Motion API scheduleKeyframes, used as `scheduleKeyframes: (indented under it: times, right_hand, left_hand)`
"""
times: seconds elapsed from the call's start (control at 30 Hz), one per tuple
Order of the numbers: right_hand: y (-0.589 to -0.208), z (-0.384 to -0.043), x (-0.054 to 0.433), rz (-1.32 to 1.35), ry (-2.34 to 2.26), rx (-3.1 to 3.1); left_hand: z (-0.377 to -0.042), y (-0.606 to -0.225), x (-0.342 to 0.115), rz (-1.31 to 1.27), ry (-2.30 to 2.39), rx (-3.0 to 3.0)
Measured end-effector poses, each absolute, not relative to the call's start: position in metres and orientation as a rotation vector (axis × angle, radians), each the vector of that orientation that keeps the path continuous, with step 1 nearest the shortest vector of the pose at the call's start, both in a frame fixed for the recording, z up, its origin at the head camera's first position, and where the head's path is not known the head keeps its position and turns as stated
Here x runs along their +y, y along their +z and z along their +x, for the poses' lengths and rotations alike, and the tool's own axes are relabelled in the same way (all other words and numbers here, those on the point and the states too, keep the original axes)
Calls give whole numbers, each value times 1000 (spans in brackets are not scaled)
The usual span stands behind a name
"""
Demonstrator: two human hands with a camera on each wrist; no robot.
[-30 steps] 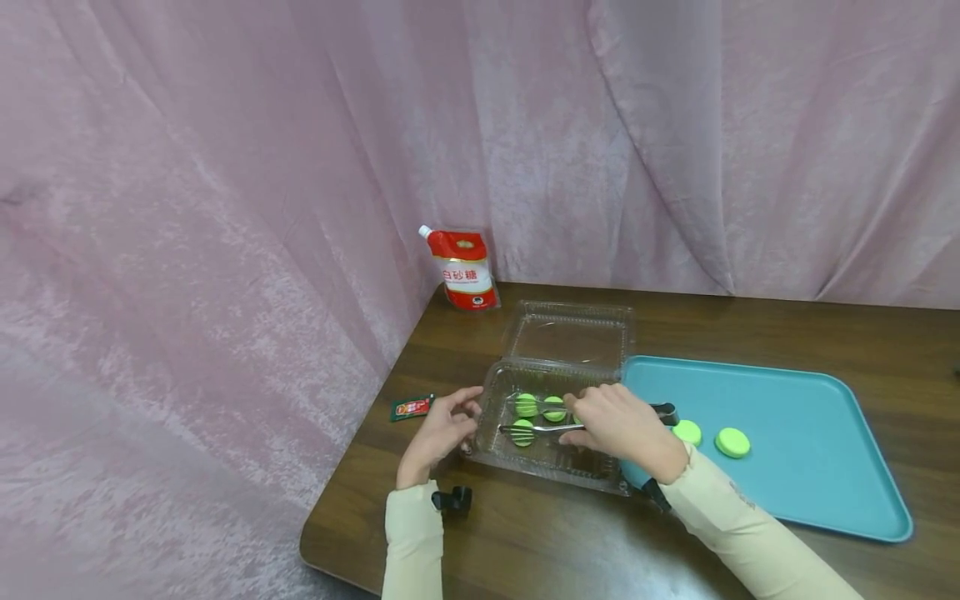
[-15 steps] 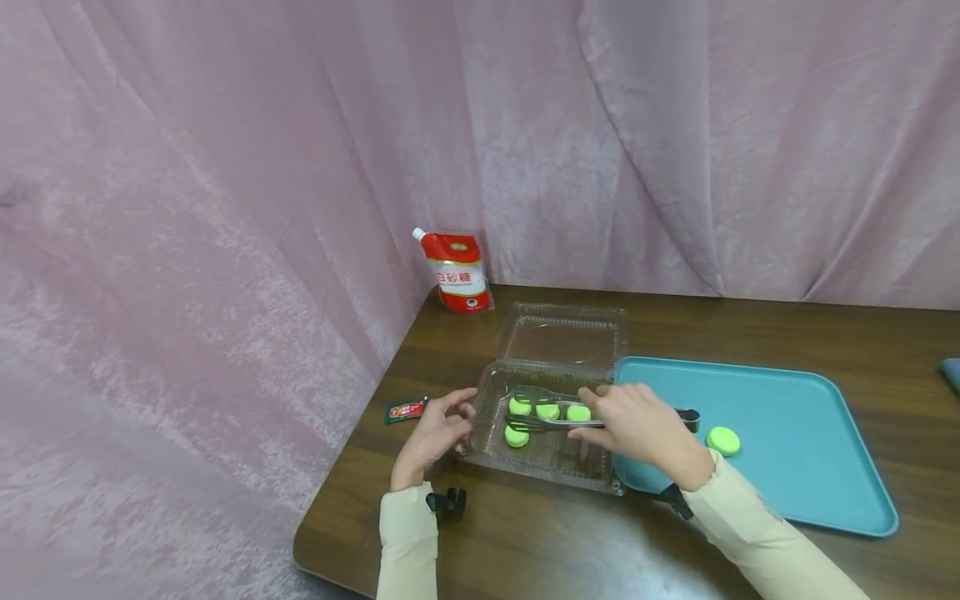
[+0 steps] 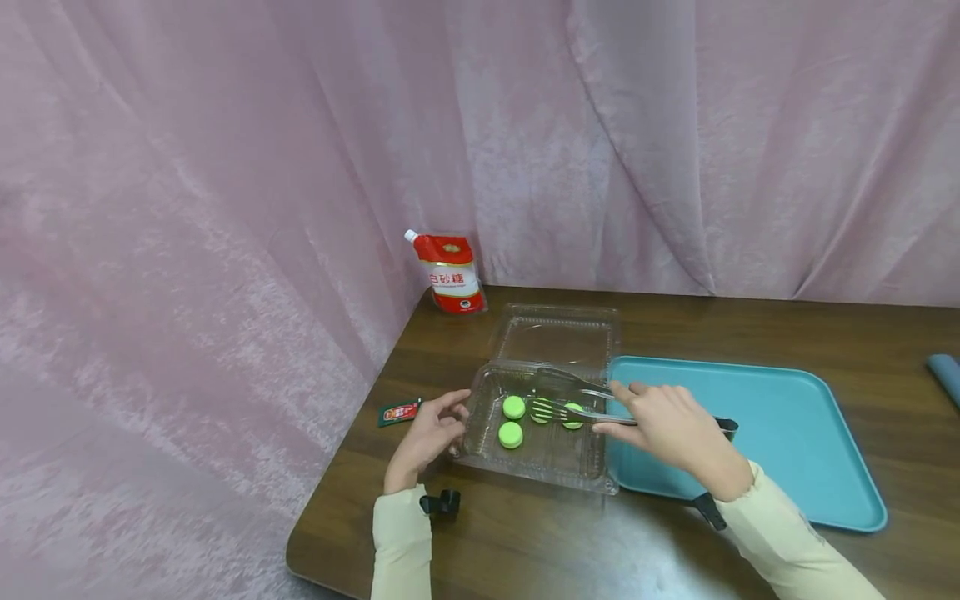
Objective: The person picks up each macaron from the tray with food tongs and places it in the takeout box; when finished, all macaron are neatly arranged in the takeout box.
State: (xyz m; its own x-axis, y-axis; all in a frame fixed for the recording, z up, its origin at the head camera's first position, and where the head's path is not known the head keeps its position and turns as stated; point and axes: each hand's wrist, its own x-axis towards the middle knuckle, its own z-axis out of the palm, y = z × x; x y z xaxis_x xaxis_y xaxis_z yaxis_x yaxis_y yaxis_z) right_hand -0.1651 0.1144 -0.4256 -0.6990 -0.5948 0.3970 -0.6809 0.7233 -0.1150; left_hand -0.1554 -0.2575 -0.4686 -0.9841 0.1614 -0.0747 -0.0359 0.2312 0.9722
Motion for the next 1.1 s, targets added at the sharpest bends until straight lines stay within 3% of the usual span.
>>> scheduleKeyframes:
  times: [1.1]
  right_hand:
    - [-443,-138,211,719,299,-2732]
  left_hand:
    - [-157,-473,-258,100,1859,2338]
